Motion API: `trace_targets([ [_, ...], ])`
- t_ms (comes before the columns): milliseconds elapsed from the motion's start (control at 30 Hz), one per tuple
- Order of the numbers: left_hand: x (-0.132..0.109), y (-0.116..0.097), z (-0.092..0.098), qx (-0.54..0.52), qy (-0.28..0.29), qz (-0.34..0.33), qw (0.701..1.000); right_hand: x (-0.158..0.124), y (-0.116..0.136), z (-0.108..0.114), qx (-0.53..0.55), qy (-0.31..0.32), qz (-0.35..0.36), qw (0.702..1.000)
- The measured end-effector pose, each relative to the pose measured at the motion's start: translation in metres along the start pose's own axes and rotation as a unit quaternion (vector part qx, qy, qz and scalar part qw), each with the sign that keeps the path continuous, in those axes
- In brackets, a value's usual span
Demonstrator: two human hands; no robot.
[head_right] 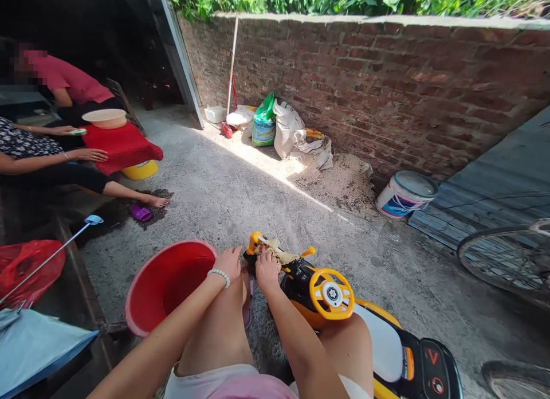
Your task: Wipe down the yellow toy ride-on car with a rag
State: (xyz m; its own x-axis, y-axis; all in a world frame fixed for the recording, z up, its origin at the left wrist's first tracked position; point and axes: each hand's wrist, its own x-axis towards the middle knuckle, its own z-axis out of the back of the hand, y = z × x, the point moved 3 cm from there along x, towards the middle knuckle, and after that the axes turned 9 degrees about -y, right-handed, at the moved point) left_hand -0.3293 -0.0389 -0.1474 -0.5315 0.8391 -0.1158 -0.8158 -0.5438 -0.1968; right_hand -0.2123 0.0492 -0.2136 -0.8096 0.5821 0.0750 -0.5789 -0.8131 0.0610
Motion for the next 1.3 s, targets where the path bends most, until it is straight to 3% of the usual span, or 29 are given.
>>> trace_targets([
  [100,0.004,-0.02,-0.001,-0.018,-0.019,-0.083,0.996,-0.02,-0.009,-0.003,-0.002,-0.024,-0.066,0.998],
  [200,0.022,-0.043,-0.009,-0.074,-0.001,-0.125,0.989,-0.04,-0.021,0.004,-0.013,-0.005,-0.107,0.994],
  [367,0.061,-0.053,-0.033,-0.08,0.032,-0.068,0.994,-0.051,-0.028,0.01,-0.002,0.034,-0.146,0.989],
  [500,0.078,-0.048,-0.047,-0.042,0.047,-0.056,0.996,-0.032,-0.016,0.011,0.002,0.032,-0.129,0.991],
  [667,0.075,-0.044,-0.046,-0.039,0.028,-0.041,0.998,0.003,0.01,0.006,0.033,0.097,-0.054,0.993],
  [833,0.072,-0.039,-0.042,-0.067,0.047,-0.026,0.996,0.009,0.009,-0.003,0.026,0.133,-0.091,0.987],
  [1133,0.071,-0.038,-0.048,-0.087,0.064,-0.021,0.994,-0.031,-0.017,-0.001,-0.018,0.13,-0.128,0.983],
  [1300,0.067,-0.041,-0.045,-0.078,0.057,-0.026,0.995,-0.062,-0.034,0.006,-0.039,0.109,-0.092,0.989],
])
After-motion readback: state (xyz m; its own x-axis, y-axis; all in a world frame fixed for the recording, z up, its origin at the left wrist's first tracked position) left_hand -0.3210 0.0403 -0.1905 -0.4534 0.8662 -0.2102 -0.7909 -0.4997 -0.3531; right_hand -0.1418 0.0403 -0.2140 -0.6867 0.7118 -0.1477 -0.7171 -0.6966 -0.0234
